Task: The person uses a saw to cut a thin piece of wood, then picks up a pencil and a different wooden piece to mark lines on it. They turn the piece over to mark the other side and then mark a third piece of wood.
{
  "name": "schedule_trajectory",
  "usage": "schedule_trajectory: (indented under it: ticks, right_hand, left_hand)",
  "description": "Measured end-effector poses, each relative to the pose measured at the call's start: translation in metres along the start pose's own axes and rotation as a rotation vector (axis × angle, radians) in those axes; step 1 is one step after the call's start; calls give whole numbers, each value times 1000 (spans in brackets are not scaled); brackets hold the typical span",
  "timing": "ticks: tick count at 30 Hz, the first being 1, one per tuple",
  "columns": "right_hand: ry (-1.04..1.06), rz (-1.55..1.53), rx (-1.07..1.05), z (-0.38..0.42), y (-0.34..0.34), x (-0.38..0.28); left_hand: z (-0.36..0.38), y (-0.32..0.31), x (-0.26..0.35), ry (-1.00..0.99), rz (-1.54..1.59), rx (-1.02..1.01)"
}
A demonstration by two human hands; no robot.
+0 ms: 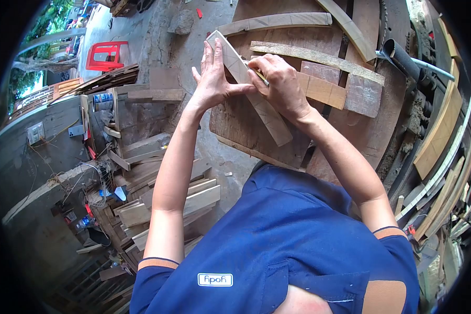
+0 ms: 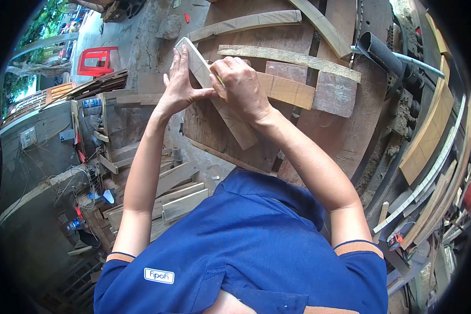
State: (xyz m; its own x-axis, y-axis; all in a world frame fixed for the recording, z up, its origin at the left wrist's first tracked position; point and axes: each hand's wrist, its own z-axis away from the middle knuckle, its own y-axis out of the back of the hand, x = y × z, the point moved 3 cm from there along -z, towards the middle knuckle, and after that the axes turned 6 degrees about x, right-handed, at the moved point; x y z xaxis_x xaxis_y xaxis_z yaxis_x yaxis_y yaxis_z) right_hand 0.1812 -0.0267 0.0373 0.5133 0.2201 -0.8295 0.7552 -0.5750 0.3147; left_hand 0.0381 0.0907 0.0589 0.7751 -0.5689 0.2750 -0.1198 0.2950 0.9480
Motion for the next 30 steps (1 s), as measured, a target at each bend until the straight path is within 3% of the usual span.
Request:
schedule_trajectory:
  ticks: [30]
  right_hand:
    - [-63,-34,-117,-8,15,-8]
  left_hand:
    - [2,-2,-1,29,-54,-20]
